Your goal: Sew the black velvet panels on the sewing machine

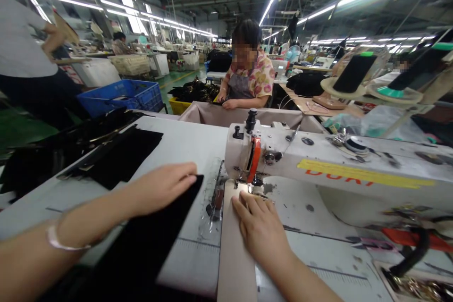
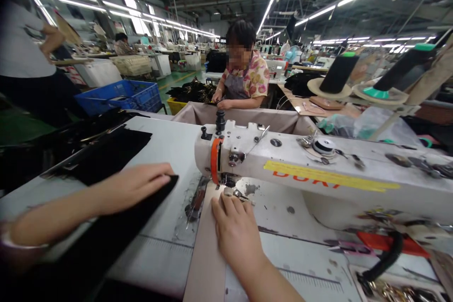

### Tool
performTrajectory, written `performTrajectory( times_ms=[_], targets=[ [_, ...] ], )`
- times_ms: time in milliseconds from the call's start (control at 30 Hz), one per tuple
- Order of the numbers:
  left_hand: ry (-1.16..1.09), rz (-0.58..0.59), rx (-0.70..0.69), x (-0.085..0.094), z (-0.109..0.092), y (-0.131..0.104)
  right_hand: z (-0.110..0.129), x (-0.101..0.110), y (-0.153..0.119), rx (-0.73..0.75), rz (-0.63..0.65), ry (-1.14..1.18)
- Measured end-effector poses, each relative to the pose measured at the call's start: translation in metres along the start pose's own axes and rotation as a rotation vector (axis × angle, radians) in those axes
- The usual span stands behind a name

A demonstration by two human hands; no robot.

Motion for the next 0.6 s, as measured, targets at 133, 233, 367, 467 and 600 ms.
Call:
performTrajectory(
  times_ms=[133, 233, 367, 467, 600],
  targets=[
    [-0.158, 0.037, -0.044, -0.099, -0.021, 0.027, 0.003, 0.002, 0.000, -0.019, 0.007, -0.007],
    [-0.201, -0.012, -0.029, -0.113, -0.017, 0.031, 0.004, 0.002, 0.002, -0.027, 0.018, -0.011],
    [-0.317, -0.041, -0.025, -0.104, -0.018, 0.036, 0.003, 0.002, 0.005, -0.053, 0.010, 0.002],
    [-0.381, -0.070, 0.064, -0.105, -0.017, 0.048, 0.003, 0.002, 0.004, -0.056, -0.009, 0.011],
    [-0.411, -0.030, 0.092, -0.116, -0.021, 0.065, 0.002, 0.000, 0.003, -0.055, -0.011, 0.015]
  ],
)
Point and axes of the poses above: each hand's wrist, its own y-axis towards the middle knuckle, its own x-axis out of the back of the hand, z = x × y, the point moved 7 cm from there along y, towards the middle knuckle, and after that the axes turned 7 degrees about -y, right-handed, at the moved point
